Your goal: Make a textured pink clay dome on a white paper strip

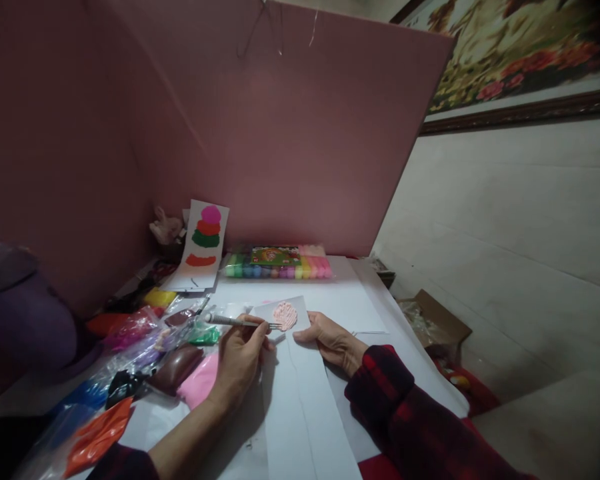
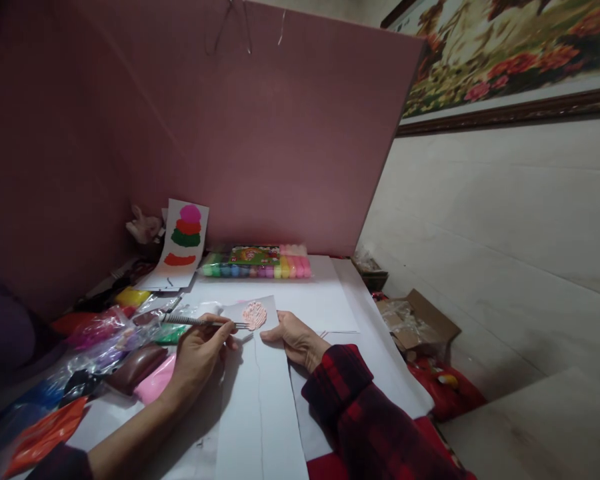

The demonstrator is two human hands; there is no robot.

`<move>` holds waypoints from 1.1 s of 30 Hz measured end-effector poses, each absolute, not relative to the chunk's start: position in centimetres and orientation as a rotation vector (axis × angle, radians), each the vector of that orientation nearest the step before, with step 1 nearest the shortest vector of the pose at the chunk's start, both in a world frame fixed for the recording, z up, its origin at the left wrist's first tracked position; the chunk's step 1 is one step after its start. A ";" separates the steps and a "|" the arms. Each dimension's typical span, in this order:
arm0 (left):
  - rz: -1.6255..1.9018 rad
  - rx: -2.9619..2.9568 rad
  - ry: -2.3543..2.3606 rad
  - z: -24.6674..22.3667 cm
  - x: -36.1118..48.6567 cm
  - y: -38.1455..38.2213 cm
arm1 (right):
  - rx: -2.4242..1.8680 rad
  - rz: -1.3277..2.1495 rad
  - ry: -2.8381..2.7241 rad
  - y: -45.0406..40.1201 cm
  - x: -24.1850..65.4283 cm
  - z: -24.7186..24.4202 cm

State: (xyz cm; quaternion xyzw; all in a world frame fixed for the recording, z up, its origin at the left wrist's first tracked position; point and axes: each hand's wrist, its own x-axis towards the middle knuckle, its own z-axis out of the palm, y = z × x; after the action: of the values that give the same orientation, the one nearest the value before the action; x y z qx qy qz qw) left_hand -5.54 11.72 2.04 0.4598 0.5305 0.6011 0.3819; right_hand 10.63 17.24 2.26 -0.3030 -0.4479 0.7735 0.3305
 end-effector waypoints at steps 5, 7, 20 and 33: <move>1.529 1.327 1.389 1.4 -5.4 12.1 | -0.783 2.034 -1.151 17.2 10.5 2.4; 1.520 1.357 1.392 1.2 -5.4 12.2 | -0.797 2.031 -1.149 17.1 10.5 2.5; 1.494 1.447 1.400 1.4 -5.5 12.2 | -0.825 1.995 -1.131 16.8 10.5 2.5; 1.540 1.668 1.477 0.9 -6.4 12.7 | -0.812 2.020 -1.112 16.7 10.6 2.6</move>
State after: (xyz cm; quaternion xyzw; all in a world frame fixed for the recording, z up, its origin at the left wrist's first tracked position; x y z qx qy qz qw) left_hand -6.42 12.66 0.87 0.6013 0.5327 0.5554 0.2149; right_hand 10.57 16.67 2.62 -0.3123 -0.4277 0.7765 0.3415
